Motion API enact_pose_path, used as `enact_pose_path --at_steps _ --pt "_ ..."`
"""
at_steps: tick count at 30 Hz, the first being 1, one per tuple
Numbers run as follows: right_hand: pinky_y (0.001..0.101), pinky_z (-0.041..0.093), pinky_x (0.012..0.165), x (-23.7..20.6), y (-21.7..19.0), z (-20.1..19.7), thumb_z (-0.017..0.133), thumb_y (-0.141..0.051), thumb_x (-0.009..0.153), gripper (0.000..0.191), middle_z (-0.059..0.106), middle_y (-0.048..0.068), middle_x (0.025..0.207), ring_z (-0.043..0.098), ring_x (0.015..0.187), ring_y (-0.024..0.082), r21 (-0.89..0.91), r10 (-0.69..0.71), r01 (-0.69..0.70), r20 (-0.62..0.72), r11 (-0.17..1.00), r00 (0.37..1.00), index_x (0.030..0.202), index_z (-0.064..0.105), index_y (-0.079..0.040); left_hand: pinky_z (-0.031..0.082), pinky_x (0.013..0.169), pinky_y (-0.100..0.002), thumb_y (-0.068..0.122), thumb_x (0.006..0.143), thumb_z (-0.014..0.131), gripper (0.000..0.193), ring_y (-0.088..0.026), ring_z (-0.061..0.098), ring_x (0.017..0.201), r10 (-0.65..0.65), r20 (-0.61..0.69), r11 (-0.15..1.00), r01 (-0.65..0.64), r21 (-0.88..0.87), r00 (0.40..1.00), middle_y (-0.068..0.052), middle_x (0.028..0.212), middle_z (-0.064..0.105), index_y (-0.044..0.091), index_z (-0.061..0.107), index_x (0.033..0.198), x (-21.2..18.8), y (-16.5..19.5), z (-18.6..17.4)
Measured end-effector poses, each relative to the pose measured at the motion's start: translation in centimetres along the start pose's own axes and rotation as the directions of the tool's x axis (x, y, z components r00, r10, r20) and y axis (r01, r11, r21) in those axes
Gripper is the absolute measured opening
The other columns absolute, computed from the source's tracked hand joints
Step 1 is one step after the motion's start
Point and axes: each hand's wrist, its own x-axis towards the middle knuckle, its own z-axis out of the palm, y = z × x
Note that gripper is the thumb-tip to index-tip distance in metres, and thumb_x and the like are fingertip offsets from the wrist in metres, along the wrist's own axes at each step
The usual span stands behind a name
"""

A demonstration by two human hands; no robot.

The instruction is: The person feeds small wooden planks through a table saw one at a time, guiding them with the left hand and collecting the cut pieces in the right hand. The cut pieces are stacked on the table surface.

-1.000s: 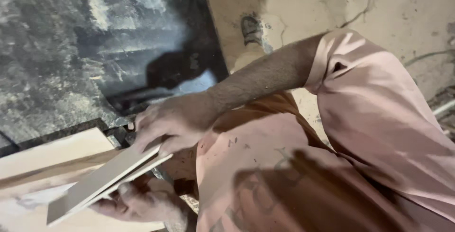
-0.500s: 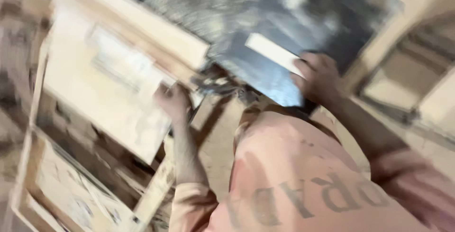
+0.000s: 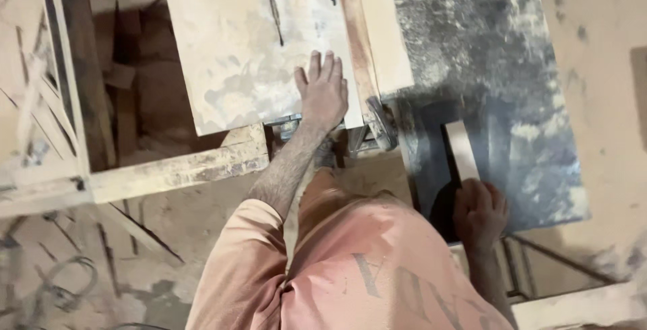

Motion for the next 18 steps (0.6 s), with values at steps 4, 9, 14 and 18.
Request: enact_pose_path --at_steps 4,9,14,18 --pt "0.0524 0.049 0.097 0.3 0.5 0.5 0.075 -0.020 0.098 0.028 0.066 0.017 0.124 0.061 0.113 0.042 0.007 -0.010 0.009 0.023 1.000 1.000 0.121 0.070 -0.006 0.011 0.120 -0.069 0.028 0.105 0.040 0.057 -0.035 0.019 0.155 -0.032 0.063 0.999 0.034 -0.040 0.998 -0.017 0.163 0.033 -0.002 0.040 0.153 1.7 0.0 0.0" --pt "0.0539 0.047 0.092 1.1 1.3 0.6 0.076 -0.017 0.094 0.032 0.067 0.016 0.118 0.060 0.108 0.042 0.058 -0.066 0.060 0.100 0.997 0.993 0.122 0.066 -0.004 0.005 0.121 -0.068 0.026 0.107 0.036 0.055 -0.035 0.014 0.156 -0.033 0.078 0.995 0.040 -0.088 0.996 -0.017 0.166 0.029 -0.002 0.037 0.154 6.5 -1.5 0.3" --pt "0.0521 0.046 0.094 0.8 0.8 0.6 0.079 -0.012 0.091 0.040 0.066 0.018 0.124 0.059 0.108 0.041 -0.073 -0.020 0.027 0.088 0.997 0.996 0.127 0.065 -0.003 -0.001 0.123 -0.066 0.026 0.107 0.031 0.056 -0.033 0.007 0.156 -0.058 0.118 0.993 0.069 -0.091 0.991 -0.014 0.168 0.023 0.000 0.032 0.157 11.8 -3.3 1.3" --pt "0.0497 0.048 0.100 0.8 0.3 0.7 0.081 -0.008 0.085 0.044 0.064 0.018 0.127 0.058 0.113 0.042 -0.075 -0.018 0.022 0.049 0.997 0.999 0.126 0.064 -0.004 -0.002 0.124 -0.065 0.024 0.107 0.028 0.058 -0.033 0.005 0.157 -0.058 0.151 0.996 0.068 -0.061 0.987 -0.015 0.169 0.023 -0.001 0.028 0.160 15.6 -4.7 0.9"
